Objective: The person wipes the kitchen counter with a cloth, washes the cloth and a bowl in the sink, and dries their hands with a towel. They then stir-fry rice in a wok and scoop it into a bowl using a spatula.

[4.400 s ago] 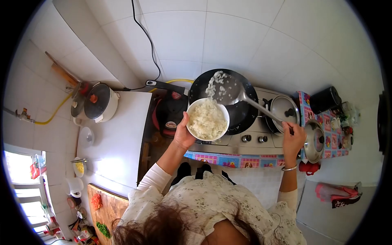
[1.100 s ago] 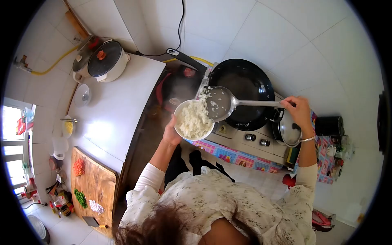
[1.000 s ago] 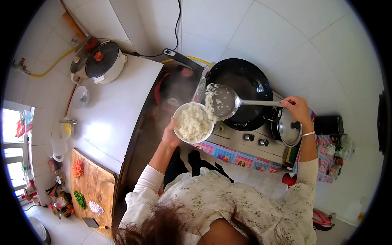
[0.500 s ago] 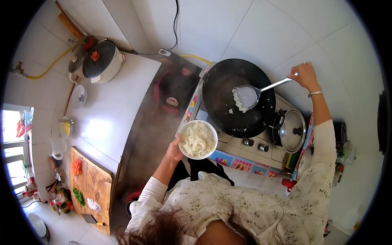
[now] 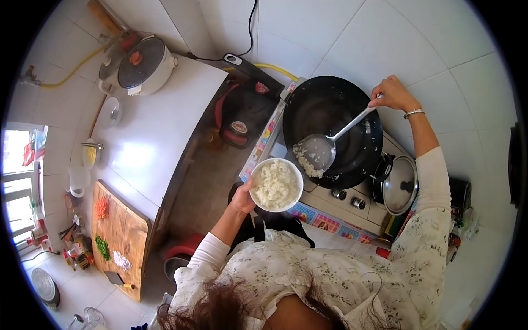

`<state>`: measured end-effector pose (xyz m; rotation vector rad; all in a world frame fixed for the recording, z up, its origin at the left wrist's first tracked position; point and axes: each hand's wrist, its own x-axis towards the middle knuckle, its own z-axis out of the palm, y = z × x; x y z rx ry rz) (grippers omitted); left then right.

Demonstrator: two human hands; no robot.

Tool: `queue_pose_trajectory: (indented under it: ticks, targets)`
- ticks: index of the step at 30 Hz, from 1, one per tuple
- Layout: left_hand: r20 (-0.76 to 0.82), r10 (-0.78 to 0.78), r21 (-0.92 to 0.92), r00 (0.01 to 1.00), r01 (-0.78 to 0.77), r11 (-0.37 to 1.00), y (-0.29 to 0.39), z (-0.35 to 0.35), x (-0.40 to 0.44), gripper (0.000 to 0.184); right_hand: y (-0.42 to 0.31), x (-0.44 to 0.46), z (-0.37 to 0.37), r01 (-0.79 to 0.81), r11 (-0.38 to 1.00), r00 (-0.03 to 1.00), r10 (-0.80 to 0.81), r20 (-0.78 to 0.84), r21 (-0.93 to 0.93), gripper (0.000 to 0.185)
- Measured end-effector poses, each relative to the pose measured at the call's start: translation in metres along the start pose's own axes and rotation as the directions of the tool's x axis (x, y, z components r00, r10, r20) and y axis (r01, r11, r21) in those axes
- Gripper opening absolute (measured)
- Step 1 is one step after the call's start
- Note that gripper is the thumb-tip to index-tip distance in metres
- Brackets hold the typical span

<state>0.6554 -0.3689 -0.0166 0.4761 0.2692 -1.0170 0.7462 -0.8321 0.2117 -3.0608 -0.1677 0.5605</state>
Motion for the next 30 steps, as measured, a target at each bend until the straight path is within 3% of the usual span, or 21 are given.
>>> queue_pose_trajectory:
  ticks: [7, 10, 13, 16, 20, 24, 26, 29, 30]
  targets:
    - [0.069, 0.004, -0.076, 0.998, 0.002, 0.997, 0.003, 0.011, 0.001, 0.074, 0.005, -0.018, -0.012, -0.058, 0.961, 0.998, 0.049, 0.04, 0.27, 0.03]
    - [0.035, 0.023, -0.001, 0.999, -0.023, 1.0, 0.005, 0.018, -0.001, 0.079, -0.012, -0.029, -0.022, -0.166, 0.881, 0.984, 0.12, 0.129, 0.443, 0.03]
    - [0.041, 0.04, -0.035, 0.998, -0.039, 0.999, 0.007, 0.019, -0.005, 0.077, -0.043, -0.036, -0.032, -0.089, 0.906, 0.995, 0.099, -0.004, 0.415, 0.028]
    - [0.006, 0.113, -0.052, 0.994, -0.112, 0.992, 0.013, 0.023, -0.016, 0.075, -0.072, -0.041, -0.034, 0.105, 0.979, 0.955, -0.052, -0.29, 0.173, 0.024]
    - [0.024, 0.205, -0.107, 0.979, -0.201, 0.974, 0.032, 0.029, -0.036, 0.075, -0.118, -0.042, -0.047, 0.113, 0.988, 0.891, -0.053, -0.451, 0.109, 0.024]
    - [-0.11, 0.323, -0.206, 0.94, -0.339, 0.918, 0.058, 0.025, -0.06, 0.067, -0.163, -0.034, -0.055, 0.134, 0.991, 0.774, -0.111, -0.623, -0.01, 0.022]
    - [-0.167, 0.4, -0.216, 0.901, -0.43, 0.877, 0.073, 0.006, -0.065, 0.065, -0.187, -0.028, -0.055, 0.15, 0.988, 0.704, -0.135, -0.697, -0.039, 0.018]
    - [-0.148, 0.506, -0.218, 0.85, -0.527, 0.822, 0.111, -0.016, -0.088, 0.068, -0.239, -0.012, -0.056, 0.104, 0.994, 0.684, -0.083, -0.725, -0.015, 0.017]
    - [-0.272, 0.476, -0.211, 0.836, -0.535, 0.818, 0.124, -0.03, -0.075, 0.069, -0.233, 0.037, -0.038, 0.089, 0.995, 0.757, -0.044, -0.652, 0.036, 0.017]
